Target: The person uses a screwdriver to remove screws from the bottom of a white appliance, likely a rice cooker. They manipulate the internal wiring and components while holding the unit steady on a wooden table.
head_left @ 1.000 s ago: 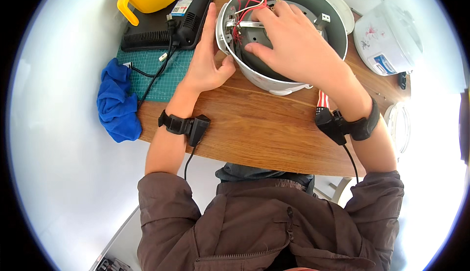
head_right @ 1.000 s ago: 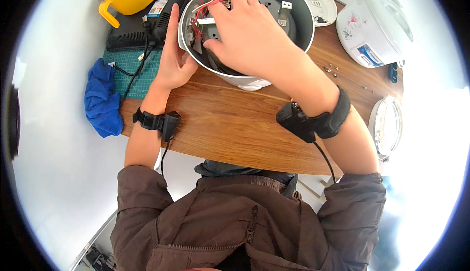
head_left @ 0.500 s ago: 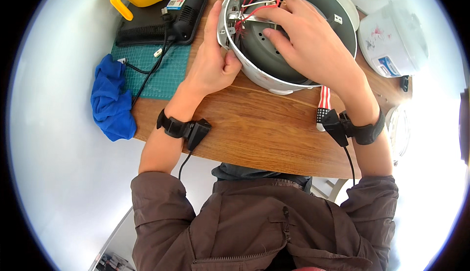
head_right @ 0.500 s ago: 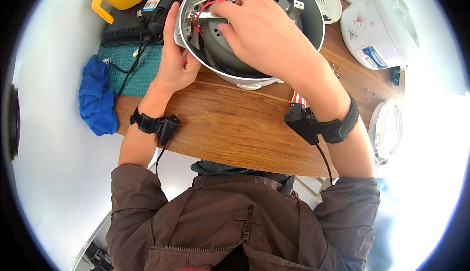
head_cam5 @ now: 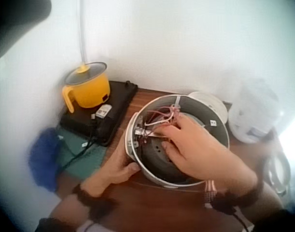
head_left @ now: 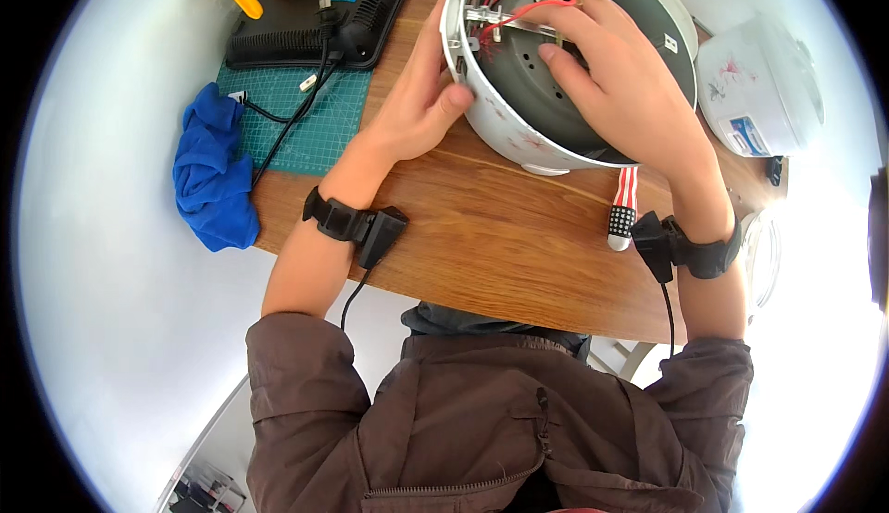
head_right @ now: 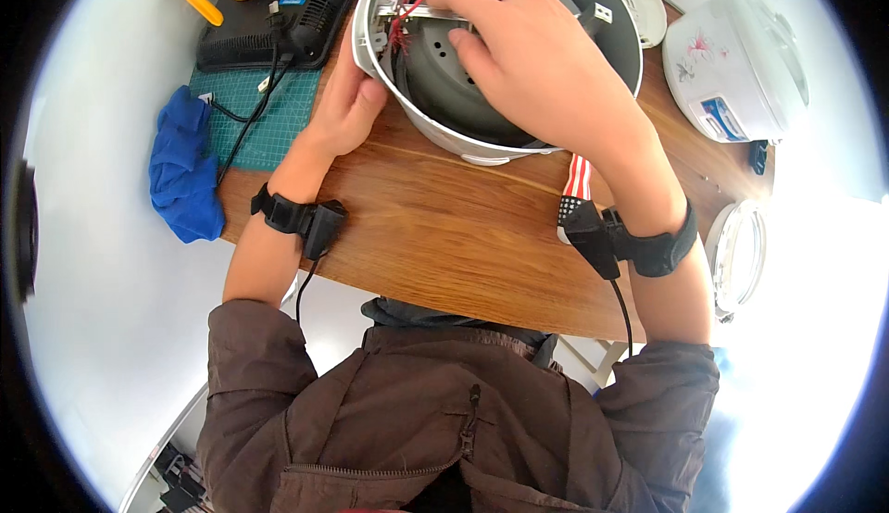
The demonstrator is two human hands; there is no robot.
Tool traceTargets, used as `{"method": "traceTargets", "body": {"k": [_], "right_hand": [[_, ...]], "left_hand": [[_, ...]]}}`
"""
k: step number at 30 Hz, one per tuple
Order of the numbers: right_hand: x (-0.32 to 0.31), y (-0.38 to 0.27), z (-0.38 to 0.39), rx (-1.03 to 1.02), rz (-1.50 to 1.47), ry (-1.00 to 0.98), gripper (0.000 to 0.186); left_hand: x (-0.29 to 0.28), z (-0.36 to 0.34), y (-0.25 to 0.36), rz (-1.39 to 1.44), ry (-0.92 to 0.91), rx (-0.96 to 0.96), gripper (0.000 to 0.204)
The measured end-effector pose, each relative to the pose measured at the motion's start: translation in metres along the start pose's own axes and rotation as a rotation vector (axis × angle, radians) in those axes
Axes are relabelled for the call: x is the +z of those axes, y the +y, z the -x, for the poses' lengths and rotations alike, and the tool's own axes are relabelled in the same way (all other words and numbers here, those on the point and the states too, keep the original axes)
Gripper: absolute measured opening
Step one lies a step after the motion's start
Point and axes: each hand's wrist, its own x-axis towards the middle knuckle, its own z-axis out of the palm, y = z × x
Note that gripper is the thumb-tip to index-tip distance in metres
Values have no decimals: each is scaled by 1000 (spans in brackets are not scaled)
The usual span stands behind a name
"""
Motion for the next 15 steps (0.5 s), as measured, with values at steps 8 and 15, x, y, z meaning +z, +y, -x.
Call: {"method": "traceTargets", "body": {"k": [8, 15], "right_hand": [[4, -11, -1, 68, -105, -7, 34], [5, -18, 3, 75, -51, 2, 55]], "left_hand": [[5, -8, -14, -79, 189, 250, 97], [7, -14, -9, -158, 311, 335, 96]]}}
